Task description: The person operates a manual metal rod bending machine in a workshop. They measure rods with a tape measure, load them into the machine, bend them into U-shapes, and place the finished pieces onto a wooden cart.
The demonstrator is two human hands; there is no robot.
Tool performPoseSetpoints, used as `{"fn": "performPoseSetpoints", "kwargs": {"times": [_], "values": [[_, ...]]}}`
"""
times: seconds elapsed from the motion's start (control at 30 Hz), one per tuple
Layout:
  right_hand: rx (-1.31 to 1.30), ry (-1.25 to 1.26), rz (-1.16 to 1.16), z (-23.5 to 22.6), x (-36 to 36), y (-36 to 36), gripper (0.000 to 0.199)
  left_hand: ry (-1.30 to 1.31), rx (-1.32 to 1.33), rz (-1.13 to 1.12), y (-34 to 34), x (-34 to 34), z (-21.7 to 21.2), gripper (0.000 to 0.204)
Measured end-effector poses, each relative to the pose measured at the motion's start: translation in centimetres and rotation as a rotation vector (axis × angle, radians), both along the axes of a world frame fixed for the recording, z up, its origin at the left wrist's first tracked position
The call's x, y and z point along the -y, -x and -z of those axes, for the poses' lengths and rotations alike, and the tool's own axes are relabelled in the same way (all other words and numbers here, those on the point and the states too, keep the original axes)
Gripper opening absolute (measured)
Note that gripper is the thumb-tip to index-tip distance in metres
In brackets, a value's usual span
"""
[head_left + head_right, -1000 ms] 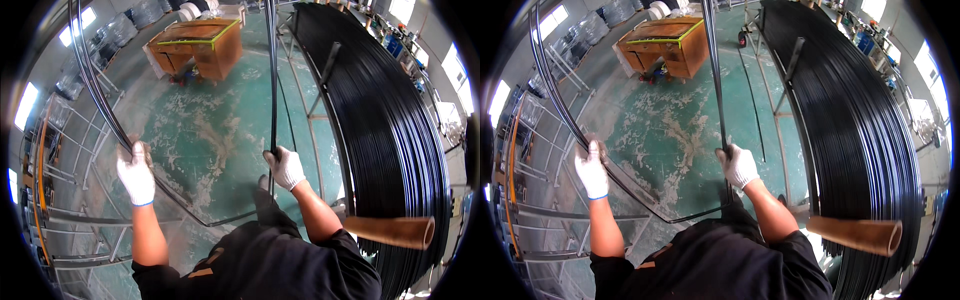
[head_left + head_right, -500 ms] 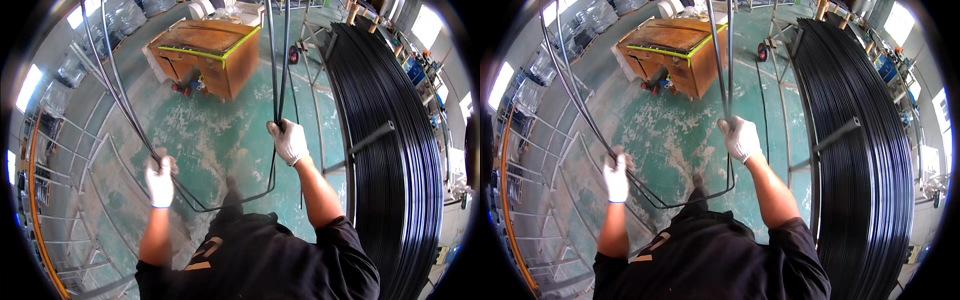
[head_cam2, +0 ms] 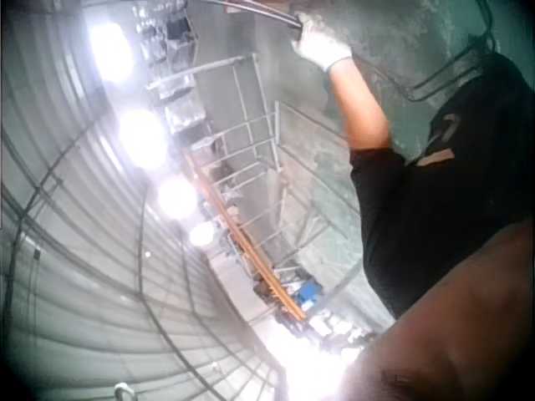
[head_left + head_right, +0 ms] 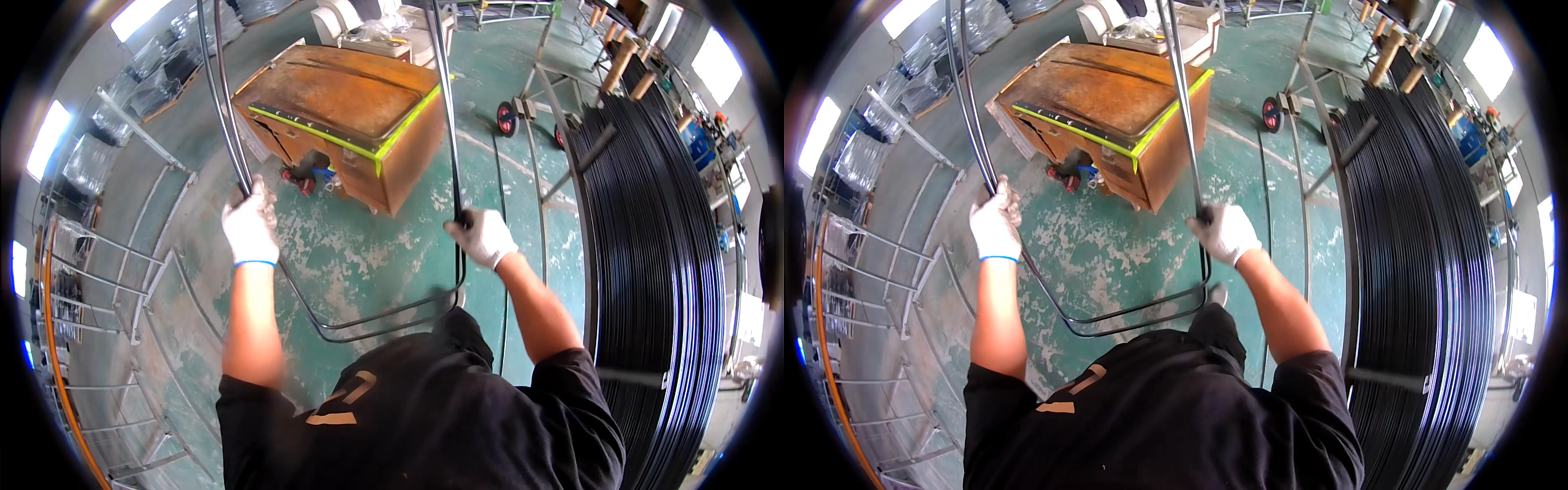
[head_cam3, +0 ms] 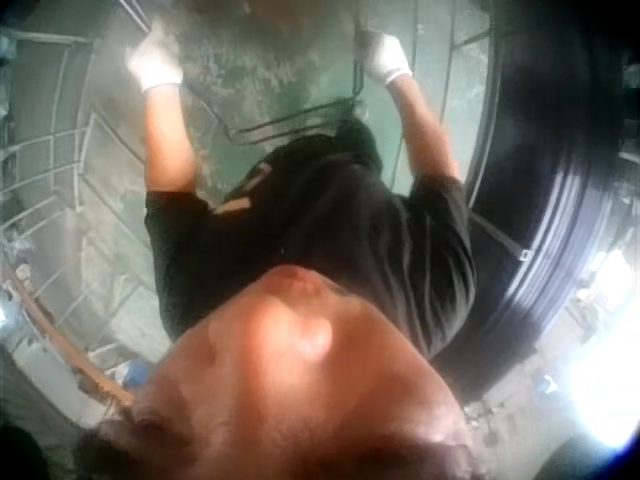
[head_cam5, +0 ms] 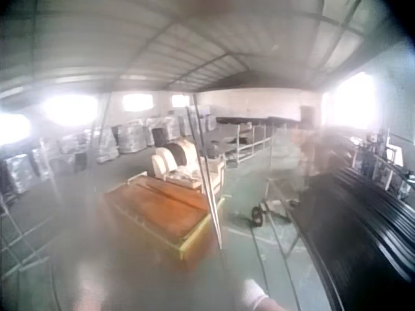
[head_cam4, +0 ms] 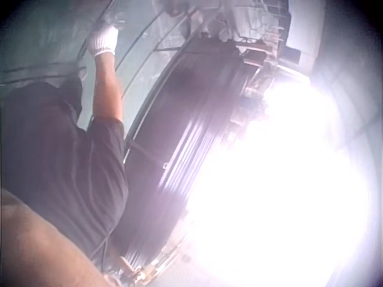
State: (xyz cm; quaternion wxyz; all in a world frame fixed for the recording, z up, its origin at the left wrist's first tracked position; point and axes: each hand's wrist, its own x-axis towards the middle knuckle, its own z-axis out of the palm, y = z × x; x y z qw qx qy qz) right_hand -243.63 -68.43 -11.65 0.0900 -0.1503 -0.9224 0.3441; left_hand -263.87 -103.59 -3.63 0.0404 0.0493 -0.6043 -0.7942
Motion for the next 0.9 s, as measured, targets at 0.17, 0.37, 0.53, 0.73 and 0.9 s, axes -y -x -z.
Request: {"fn": "performPoseSetpoints", "kwargs": {"times": [0.17,0.37,0.53,0.73,0.9], "values": [[0.071,0.071,-0.014,5.6,-8.4,12.2,0.042,0.172,0.024,-0.014,12.0,-8.3,1.5,0.017],[0.184,0.019,-0.129,8.7,-20.6,28.0,0.044,0.414,0.243,-0.049,19.6,-16.4,11.7,0.027],[0.193,0.010,-0.265,9.1,-26.2,38.5,0.042,0.480,0.437,-0.124,16.1,-20.0,21.3,0.029],[0.258,-0.043,-0.407,11.6,-30.0,53.2,0.044,0.641,0.436,-0.339,24.3,-25.1,27.6,0.031],[0.288,-0.062,-0.464,11.2,-30.8,62.7,0.041,0.592,0.398,-0.477,34.4,-27.4,29.9,0.032]]}}
